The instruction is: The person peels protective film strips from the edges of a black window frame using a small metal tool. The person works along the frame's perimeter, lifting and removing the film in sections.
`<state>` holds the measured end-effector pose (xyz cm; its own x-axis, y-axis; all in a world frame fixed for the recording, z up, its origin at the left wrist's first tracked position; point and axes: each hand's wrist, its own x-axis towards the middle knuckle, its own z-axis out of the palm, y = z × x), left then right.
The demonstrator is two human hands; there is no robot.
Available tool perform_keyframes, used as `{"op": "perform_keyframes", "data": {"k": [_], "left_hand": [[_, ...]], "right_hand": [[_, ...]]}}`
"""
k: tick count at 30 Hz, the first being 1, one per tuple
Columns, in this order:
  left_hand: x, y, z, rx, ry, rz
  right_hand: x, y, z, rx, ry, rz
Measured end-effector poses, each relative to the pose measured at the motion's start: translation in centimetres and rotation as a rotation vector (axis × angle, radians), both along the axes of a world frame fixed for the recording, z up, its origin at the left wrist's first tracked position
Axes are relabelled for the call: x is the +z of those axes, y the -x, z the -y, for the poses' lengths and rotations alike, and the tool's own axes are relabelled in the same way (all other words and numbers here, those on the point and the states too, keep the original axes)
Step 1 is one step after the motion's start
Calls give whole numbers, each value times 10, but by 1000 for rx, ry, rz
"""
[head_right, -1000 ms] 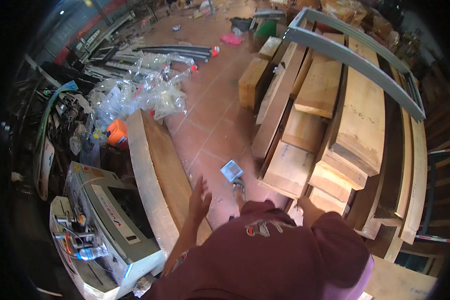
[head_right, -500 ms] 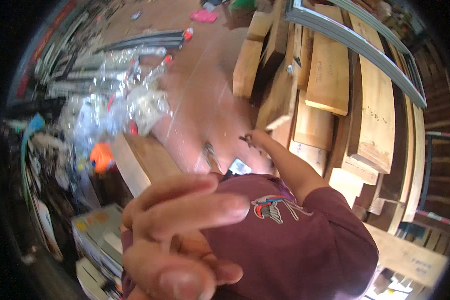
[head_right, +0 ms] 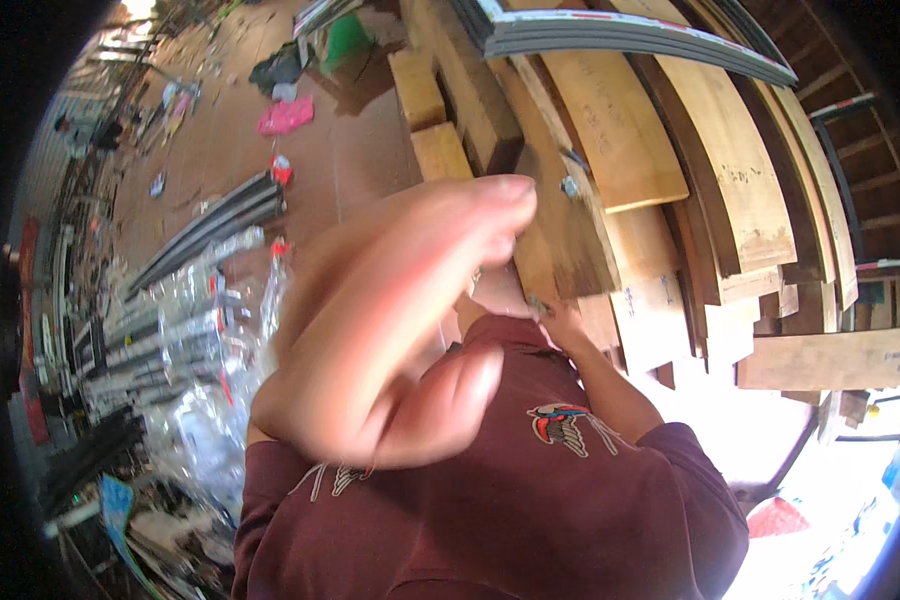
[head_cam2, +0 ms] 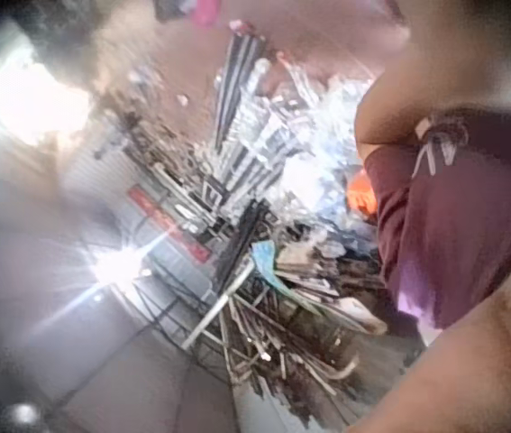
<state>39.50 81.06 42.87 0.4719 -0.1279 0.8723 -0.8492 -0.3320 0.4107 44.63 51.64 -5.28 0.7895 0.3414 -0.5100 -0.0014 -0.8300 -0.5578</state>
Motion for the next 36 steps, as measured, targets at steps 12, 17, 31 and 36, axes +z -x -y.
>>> {"op": "perform_keyframes", "data": {"k": [12, 17, 31, 36], "left_hand": [[-257, -348, -165, 147, -356, -964], [-268, -519, -204, 184, -405, -659], [-322, -705, -233, -444, -679, -152], [-313, -713, -230, -565, -715, -118]], "right_hand": [[-2, -231, -121, -271, -46, 107], [76, -269, -150, -606, -112, 153], [53, -50, -405, -1823, -216, -201], [32, -29, -457, -1937, -211, -284]]}}
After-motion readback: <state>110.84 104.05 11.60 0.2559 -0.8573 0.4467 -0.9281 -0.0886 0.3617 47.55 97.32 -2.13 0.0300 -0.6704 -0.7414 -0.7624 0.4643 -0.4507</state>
